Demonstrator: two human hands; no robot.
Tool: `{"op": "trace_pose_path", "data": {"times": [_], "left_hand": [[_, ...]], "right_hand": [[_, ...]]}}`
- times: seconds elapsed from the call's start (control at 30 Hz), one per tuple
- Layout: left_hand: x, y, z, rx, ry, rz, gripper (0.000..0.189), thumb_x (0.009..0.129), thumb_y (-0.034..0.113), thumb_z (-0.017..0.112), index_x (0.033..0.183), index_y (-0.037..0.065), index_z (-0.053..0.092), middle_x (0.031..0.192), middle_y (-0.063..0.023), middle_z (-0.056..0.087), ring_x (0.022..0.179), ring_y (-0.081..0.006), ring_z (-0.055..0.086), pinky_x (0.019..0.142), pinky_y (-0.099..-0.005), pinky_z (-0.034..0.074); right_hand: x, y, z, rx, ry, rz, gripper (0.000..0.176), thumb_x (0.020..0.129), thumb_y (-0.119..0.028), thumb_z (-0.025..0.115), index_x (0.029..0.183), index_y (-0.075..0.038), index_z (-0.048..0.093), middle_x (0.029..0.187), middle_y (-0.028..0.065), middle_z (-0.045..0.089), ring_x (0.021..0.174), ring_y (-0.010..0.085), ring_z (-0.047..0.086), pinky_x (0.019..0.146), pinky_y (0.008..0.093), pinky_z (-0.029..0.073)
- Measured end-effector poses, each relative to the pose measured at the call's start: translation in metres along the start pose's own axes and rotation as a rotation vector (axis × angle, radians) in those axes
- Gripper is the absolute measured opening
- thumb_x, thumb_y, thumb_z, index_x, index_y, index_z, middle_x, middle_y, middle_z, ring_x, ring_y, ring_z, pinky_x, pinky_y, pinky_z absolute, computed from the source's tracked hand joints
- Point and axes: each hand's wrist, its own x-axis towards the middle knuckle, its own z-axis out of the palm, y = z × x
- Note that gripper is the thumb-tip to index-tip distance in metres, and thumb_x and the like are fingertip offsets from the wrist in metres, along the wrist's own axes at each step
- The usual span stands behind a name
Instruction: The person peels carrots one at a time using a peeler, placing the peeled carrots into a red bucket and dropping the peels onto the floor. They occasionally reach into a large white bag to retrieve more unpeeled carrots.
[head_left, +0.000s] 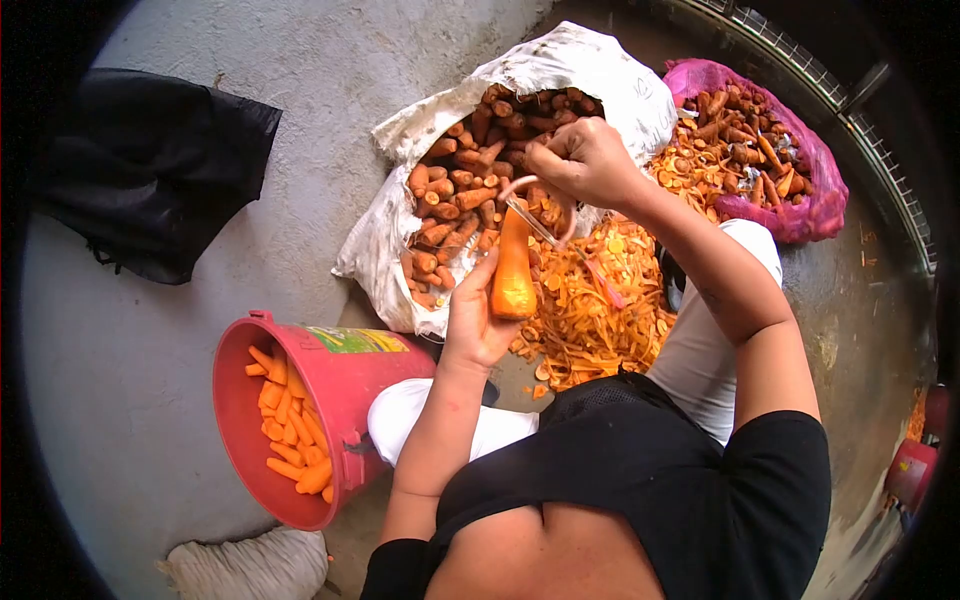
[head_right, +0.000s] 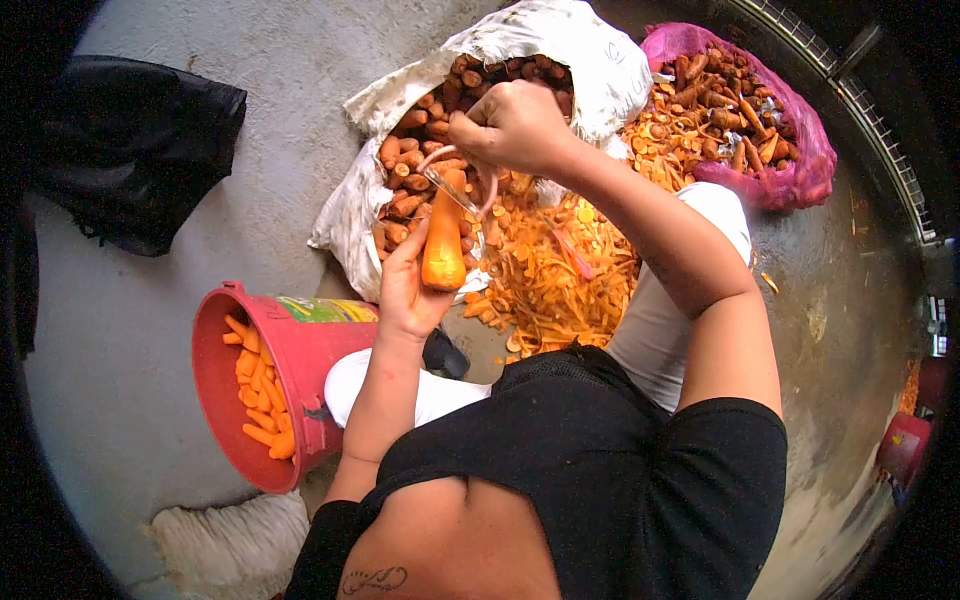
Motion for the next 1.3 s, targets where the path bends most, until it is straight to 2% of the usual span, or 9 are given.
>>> {"op": "trace_pose_path", "data": {"times": [0.1, 0.27, 0.37, 0.6, 0.9, 1.03, 1.13, 1.23, 1.3], "left_hand": [[-0.002, 0.004, 0.011, -0.039, 0.011, 0.036, 0.029, 0.096, 0.024, 0.049, 0.116, 0.004, 0.055, 0.102, -0.0076, 0.063, 0.092, -0.0166, 0.062, 0.079, -0.0297, 0.051], [0.005, 0.004, -0.005, -0.127, -0.031, -0.006, 0.028, 0.095, 0.026, 0.049, 0.114, 0.007, 0.057, 0.103, -0.0056, 0.064, 0.095, -0.016, 0.062, 0.084, -0.032, 0.051], [0.008, 0.001, 0.001, -0.085, 0.202, -0.019, 0.03, 0.092, 0.031, 0.05, 0.11, 0.01, 0.059, 0.1, -0.008, 0.063, 0.089, -0.0214, 0.061, 0.078, -0.0365, 0.051], [0.009, -0.005, 0.007, -0.031, 0.284, 0.044, 0.034, 0.091, 0.033, 0.051, 0.112, 0.007, 0.056, 0.102, -0.0092, 0.061, 0.09, -0.0225, 0.06, 0.079, -0.0402, 0.052], [0.006, -0.015, 0.0, 0.051, 0.239, 0.165, 0.024, 0.095, 0.022, 0.046, 0.109, 0.007, 0.057, 0.098, -0.0066, 0.064, 0.089, -0.0187, 0.063, 0.077, -0.0353, 0.053], [0.007, -0.016, -0.002, 0.114, 0.232, 0.212, 0.026, 0.095, 0.023, 0.045, 0.11, 0.005, 0.055, 0.089, -0.0061, 0.062, 0.075, -0.0171, 0.063, 0.055, -0.03, 0.053], [0.0, -0.008, -0.015, 0.141, 0.048, 0.011, 0.028, 0.097, 0.028, 0.043, 0.11, 0.005, 0.054, 0.091, -0.0098, 0.061, 0.077, -0.019, 0.062, 0.061, -0.0339, 0.053], [-0.003, -0.007, -0.006, 0.154, 0.081, -0.001, 0.033, 0.098, 0.032, 0.042, 0.113, 0.005, 0.053, 0.084, -0.0086, 0.061, 0.067, -0.0167, 0.061, 0.048, -0.0285, 0.05], [-0.002, -0.003, -0.001, 0.093, 0.108, -0.017, 0.033, 0.097, 0.032, 0.042, 0.113, 0.005, 0.053, 0.084, -0.0083, 0.061, 0.066, -0.0167, 0.06, 0.051, -0.0297, 0.05]], "right_hand": [[-0.009, -0.015, 0.0, 0.079, -0.179, 0.009, 0.037, 0.083, -0.024, 0.056, 0.055, -0.003, 0.065, 0.043, 0.0046, 0.055, 0.038, 0.0111, 0.053, 0.042, 0.0289, 0.042], [-0.022, -0.01, 0.027, -0.044, -0.072, -0.327, 0.032, 0.075, -0.02, 0.059, 0.046, -0.005, 0.057, 0.046, 0.0066, 0.052, 0.047, 0.0247, 0.051, 0.051, 0.0359, 0.042], [-0.027, -0.011, 0.033, -0.177, -0.022, -0.533, 0.031, 0.071, -0.018, 0.061, 0.043, -0.007, 0.052, 0.045, 0.0041, 0.051, 0.047, 0.0221, 0.048, 0.052, 0.0346, 0.038], [-0.028, -0.01, 0.042, -0.199, 0.012, -0.61, 0.033, 0.066, -0.015, 0.063, 0.038, -0.01, 0.045, 0.043, 0.0027, 0.048, 0.046, 0.0207, 0.046, 0.051, 0.0343, 0.034], [-0.018, 0.0, 0.047, -0.202, 0.062, -0.575, 0.035, 0.07, -0.014, 0.061, 0.039, -0.009, 0.047, 0.043, 0.0041, 0.05, 0.044, 0.0216, 0.046, 0.049, 0.0346, 0.034], [-0.013, 0.006, 0.045, -0.305, 0.066, -0.602, 0.038, 0.075, -0.016, 0.059, 0.038, -0.012, 0.051, 0.04, 0.0007, 0.05, 0.039, 0.0162, 0.048, 0.051, 0.0323, 0.04], [0.009, 0.027, 0.023, -0.429, 0.17, -0.453, 0.038, 0.078, -0.022, 0.061, 0.041, -0.014, 0.057, 0.04, -0.0006, 0.051, 0.039, 0.0132, 0.049, 0.056, 0.0319, 0.045], [0.019, 0.029, -0.003, -0.439, 0.347, -0.312, 0.036, 0.08, -0.025, 0.06, 0.046, -0.014, 0.062, 0.039, -0.0002, 0.05, 0.041, 0.0127, 0.051, 0.059, 0.0318, 0.046], [0.021, 0.029, -0.007, -0.4, 0.266, -0.175, 0.034, 0.083, -0.033, 0.053, 0.059, -0.017, 0.072, 0.041, -0.0017, 0.055, 0.039, 0.0136, 0.054, 0.057, 0.03, 0.05]]}}
